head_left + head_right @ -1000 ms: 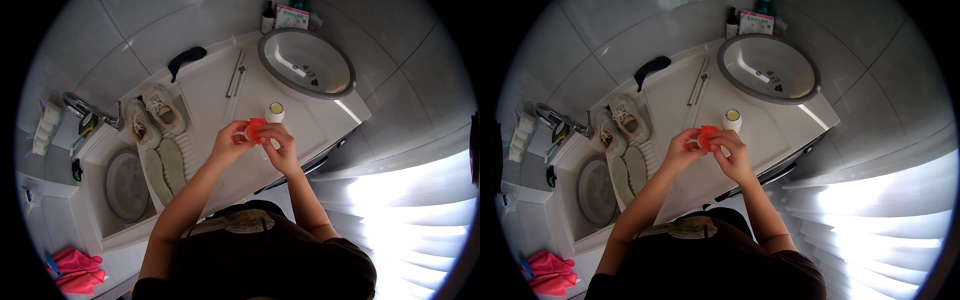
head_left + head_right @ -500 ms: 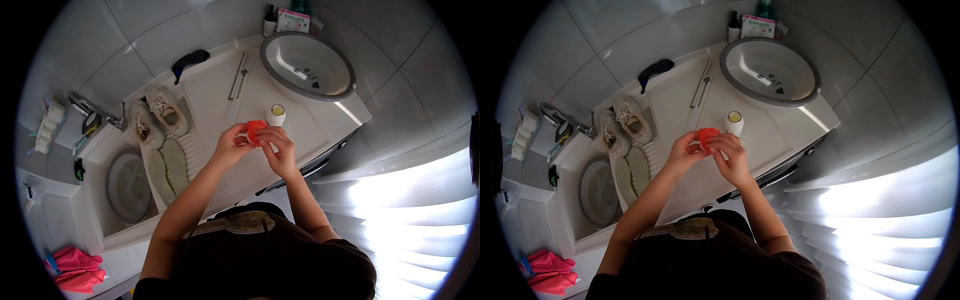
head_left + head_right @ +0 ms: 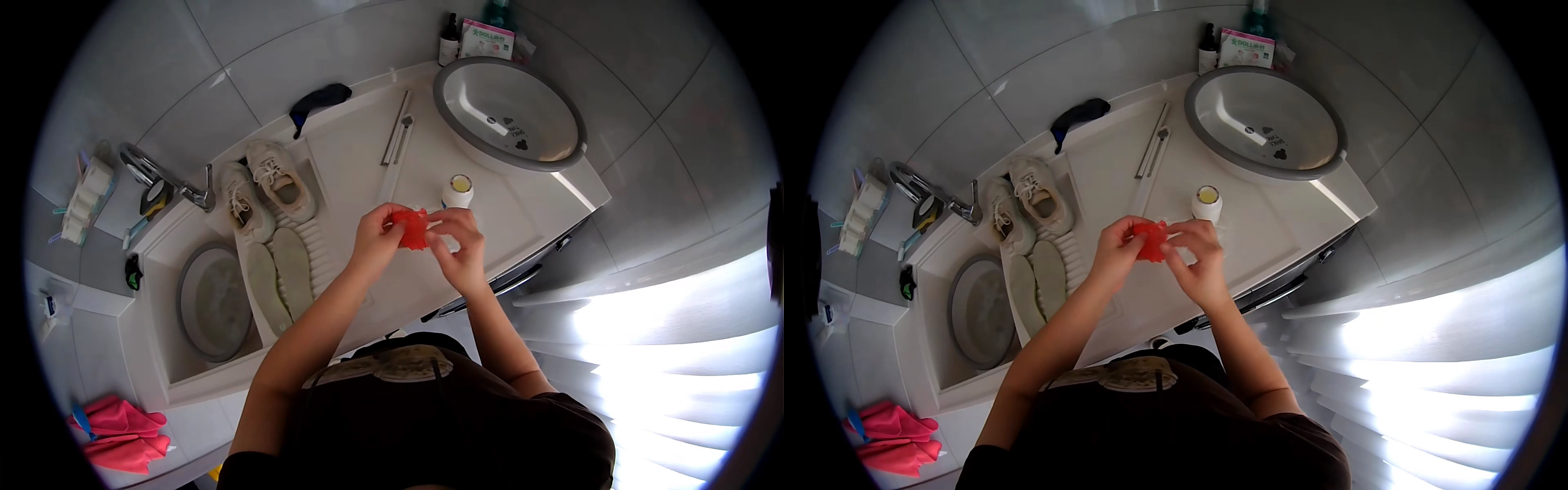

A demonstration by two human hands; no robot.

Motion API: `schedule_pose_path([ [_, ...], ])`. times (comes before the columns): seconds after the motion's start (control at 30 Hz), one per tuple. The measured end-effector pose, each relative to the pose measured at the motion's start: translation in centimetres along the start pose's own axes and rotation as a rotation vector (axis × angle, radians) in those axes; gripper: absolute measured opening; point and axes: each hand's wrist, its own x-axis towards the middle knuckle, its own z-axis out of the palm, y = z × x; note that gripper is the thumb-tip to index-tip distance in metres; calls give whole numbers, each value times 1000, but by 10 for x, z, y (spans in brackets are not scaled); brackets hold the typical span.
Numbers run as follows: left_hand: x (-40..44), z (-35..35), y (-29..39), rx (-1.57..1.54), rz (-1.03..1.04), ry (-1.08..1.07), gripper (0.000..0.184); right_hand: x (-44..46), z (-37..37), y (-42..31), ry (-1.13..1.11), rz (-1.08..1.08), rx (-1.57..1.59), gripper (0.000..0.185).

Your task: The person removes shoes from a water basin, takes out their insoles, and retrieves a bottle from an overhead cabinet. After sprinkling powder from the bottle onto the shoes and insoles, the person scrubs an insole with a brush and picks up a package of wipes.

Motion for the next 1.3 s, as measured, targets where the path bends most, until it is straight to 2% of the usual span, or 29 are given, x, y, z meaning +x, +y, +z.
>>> schedule_pose_path([
  [0.03,2,-2,-5,-1,-1,1,22,0,2,-2,-1,1,0,12],
  [0.1,7,-6,-14,159,139,14,23,1,9,-6,60,535,276,15],
  [0.13,6,-6,-16,160,138,14,23,0,12,-1,9,597,287,19],
  [0.17,6,-6,-18,242,199,72,21,0,14,-2,11,598,287,19],
  [0.2,5,-4,-16,324,262,130,21,0,16,-3,-14,510,241,19],
  [0.23,5,-4,-15,324,262,128,21,1,17,-3,-39,423,195,20],
  [0.3,3,-3,-11,215,148,95,23,-2,21,0,-60,402,191,18],
  [0.37,1,1,-9,248,173,115,23,-4,23,2,-82,381,187,17],
  [0.43,3,1,-13,280,199,135,23,-3,22,0,-89,359,55,16],
  [0.53,12,-5,-30,311,242,111,25,-4,25,2,-105,380,-79,18],
  [0.6,15,-4,-29,235,220,-32,29,-5,25,9,-66,394,-95,19],
  [0.63,13,-2,-25,235,219,-34,29,-5,24,12,-29,407,-108,19],
  [0.8,15,3,-24,436,355,-36,19,-8,14,28,-41,421,-140,18],
  [0.93,31,4,-40,560,385,-54,19,-13,9,42,-71,441,-85,14],
  [0.97,35,3,-45,679,383,-69,22,-17,8,50,-72,440,-87,14],
  [1.07,42,3,-57,900,347,-94,23,-20,0,61,34,498,-65,24],
  [1.13,43,4,-61,1000,312,-106,23,-7,-11,51,199,647,-143,41],
  [1.17,42,4,-63,1049,369,-67,22,-6,-10,59,198,645,-146,41],
  [1.23,38,7,-61,1097,429,-30,21,-1,-7,79,175,515,-300,56],
  [1.3,34,10,-53,977,429,13,17,3,-3,91,159,566,-256,59],
])
